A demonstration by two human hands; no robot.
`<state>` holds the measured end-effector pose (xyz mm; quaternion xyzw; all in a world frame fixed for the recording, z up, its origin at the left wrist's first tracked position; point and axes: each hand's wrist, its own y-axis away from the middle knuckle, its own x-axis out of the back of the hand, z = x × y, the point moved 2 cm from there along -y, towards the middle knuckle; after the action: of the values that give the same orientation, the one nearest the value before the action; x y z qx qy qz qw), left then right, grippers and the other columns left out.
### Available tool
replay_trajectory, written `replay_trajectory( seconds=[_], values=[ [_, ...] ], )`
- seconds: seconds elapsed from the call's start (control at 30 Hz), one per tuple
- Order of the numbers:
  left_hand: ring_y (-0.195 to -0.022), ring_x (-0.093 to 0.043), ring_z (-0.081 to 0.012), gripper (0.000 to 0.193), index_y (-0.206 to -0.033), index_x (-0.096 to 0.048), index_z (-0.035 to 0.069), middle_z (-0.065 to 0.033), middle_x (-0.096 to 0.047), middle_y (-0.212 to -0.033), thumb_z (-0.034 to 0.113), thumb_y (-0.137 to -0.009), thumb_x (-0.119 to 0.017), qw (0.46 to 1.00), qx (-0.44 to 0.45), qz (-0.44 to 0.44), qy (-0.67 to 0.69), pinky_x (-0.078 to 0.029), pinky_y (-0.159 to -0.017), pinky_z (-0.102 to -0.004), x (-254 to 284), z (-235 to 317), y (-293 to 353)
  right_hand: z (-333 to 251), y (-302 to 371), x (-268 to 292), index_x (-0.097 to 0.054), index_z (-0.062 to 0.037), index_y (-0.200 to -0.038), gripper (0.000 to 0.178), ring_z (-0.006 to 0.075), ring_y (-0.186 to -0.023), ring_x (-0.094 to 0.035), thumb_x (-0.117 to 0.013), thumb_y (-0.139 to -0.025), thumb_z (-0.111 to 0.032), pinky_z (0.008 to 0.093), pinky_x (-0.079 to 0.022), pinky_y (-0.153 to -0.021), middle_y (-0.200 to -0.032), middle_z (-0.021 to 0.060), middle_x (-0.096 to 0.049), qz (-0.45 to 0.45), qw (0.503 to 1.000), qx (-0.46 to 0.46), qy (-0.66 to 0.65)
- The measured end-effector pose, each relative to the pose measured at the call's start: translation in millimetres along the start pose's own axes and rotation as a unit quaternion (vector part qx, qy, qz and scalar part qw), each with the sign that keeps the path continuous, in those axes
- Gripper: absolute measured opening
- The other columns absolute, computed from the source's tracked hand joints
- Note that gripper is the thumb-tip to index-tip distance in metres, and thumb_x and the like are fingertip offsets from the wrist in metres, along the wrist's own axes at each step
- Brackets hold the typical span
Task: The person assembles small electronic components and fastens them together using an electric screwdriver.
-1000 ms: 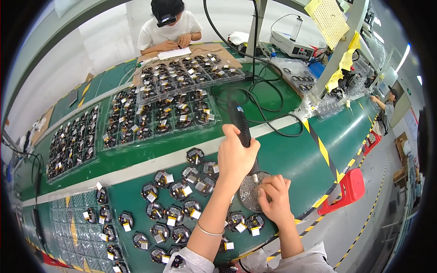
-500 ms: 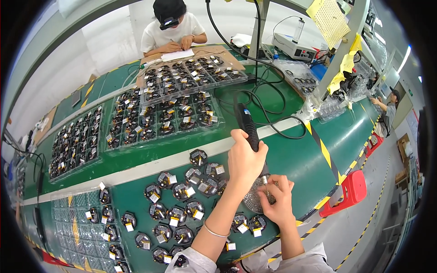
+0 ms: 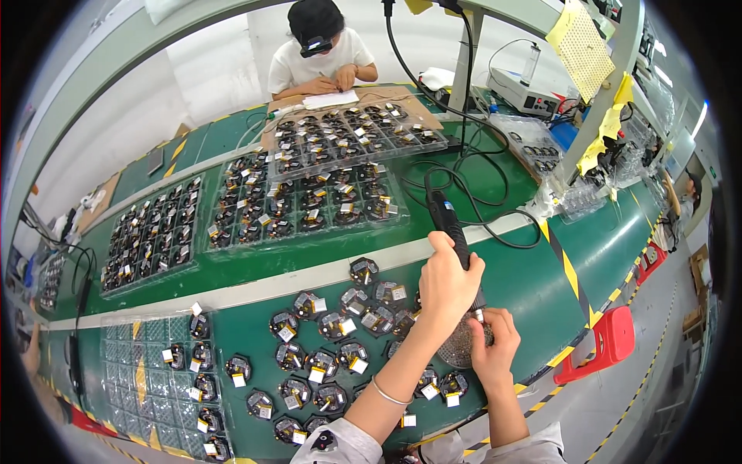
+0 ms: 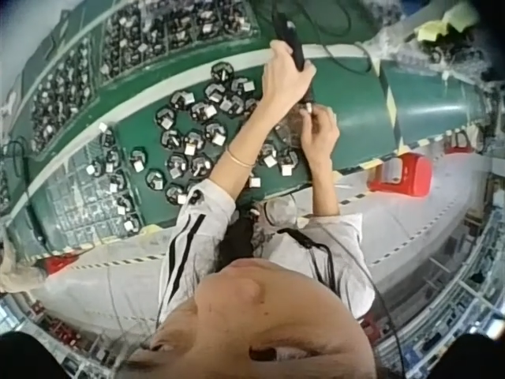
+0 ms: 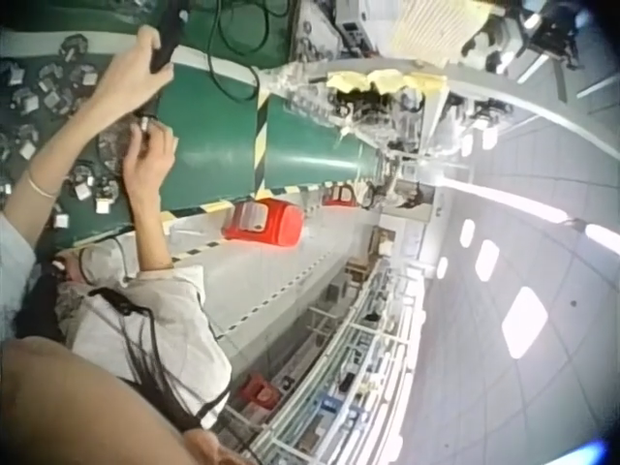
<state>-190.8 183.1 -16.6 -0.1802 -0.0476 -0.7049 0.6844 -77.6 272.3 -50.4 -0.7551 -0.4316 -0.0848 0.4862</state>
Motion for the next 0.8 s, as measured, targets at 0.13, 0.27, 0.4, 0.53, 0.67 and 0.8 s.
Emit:
replay_trajectory(
  seconds=[0.13, 0.27, 0.4, 0.53, 0.67, 0.8],
  values=[
    [-0.066, -0.063, -0.0442, 0.041, -0.101, -0.033, 0.001, -0.0258, -0.061, -0.07, 0.02, -0.082, -0.063, 1.0, 0.003, -0.017, -0.002, -0.049, -0.06, -0.0486, -3.7, 4.7, 0.7, 6.5, 0.9, 6.2, -0.057, -0.0009, -0.088, 0.019, 0.0294, -0.07, -0.053, -0.071, -0.075, 0.001, 0.0381, -0.041, -0.062, -0.085, 0.0118, -0.059, -0.016, 1.0, 0.005, 0.016],
    [-0.067, -0.063, -0.0441, 0.04, -0.101, -0.034, 0.001, -0.0254, -0.061, -0.07, 0.021, -0.082, -0.064, 1.0, 0.004, -0.02, -0.017, -0.05, -0.061, -0.0485, -1.9, 3.2, 1.3, 1.9, -1.1, 4.0, -0.056, 0.0006, -0.089, 0.021, 0.032, -0.074, -0.052, -0.068, -0.072, 0.005, 0.0399, -0.042, -0.064, -0.088, 0.0133, -0.058, -0.043, 0.996, 0.056, 0.047],
    [-0.067, -0.063, -0.0441, 0.04, -0.101, -0.034, 0.002, -0.0249, -0.061, -0.071, 0.021, -0.082, -0.064, 1.0, 0.002, -0.016, -0.027, -0.05, -0.061, -0.049, 0.5, -2.4, 0.6, -1.8, -2.0, 2.3, -0.056, 0.0028, -0.09, 0.02, 0.0329, -0.075, -0.052, -0.06, -0.071, 0.009, 0.0407, -0.042, -0.067, -0.09, 0.0154, -0.057, -0.079, 0.992, 0.084, 0.05],
    [-0.067, -0.063, -0.044, 0.037, -0.1, -0.036, 0.0, -0.0252, -0.061, -0.07, 0.018, -0.082, -0.063, 0.999, -0.012, -0.012, -0.048, -0.05, -0.058, -0.0506, 4.9, 0.9, 0.7, -1.0, -2.3, -1.0, -0.057, 0.0036, -0.09, 0.021, 0.0337, -0.074, -0.052, -0.056, -0.071, 0.01, 0.0407, -0.042, -0.065, -0.088, 0.0165, -0.056, -0.079, 0.993, 0.086, 0.01],
    [-0.069, -0.063, -0.0448, 0.038, -0.101, -0.037, 0.001, -0.0254, -0.062, -0.072, 0.02, -0.082, -0.063, 0.998, -0.015, -0.031, -0.053, -0.05, -0.061, -0.0512, -2.0, 5.2, -0.8, 5.9, -3.3, 3.5, -0.056, 0.003, -0.087, 0.019, 0.0343, -0.074, -0.051, -0.057, -0.069, 0.008, 0.0413, -0.042, -0.065, -0.087, 0.0168, -0.056, -0.084, 0.993, 0.087, -0.006],
    [-0.071, -0.061, -0.0477, 0.04, -0.099, -0.038, 0.003, -0.0269, -0.061, -0.072, 0.024, -0.08, -0.065, 0.998, -0.036, -0.009, -0.06, -0.048, -0.066, -0.0515, -2.1, -1.6, 0.8, 4.7, -5.5, 3.8, -0.056, 0.0006, -0.081, 0.018, 0.033, -0.071, -0.053, -0.061, -0.064, 0.005, 0.0406, -0.043, -0.064, -0.081, 0.0141, -0.056, -0.036, 0.993, 0.114, -0.003]
  ],
)
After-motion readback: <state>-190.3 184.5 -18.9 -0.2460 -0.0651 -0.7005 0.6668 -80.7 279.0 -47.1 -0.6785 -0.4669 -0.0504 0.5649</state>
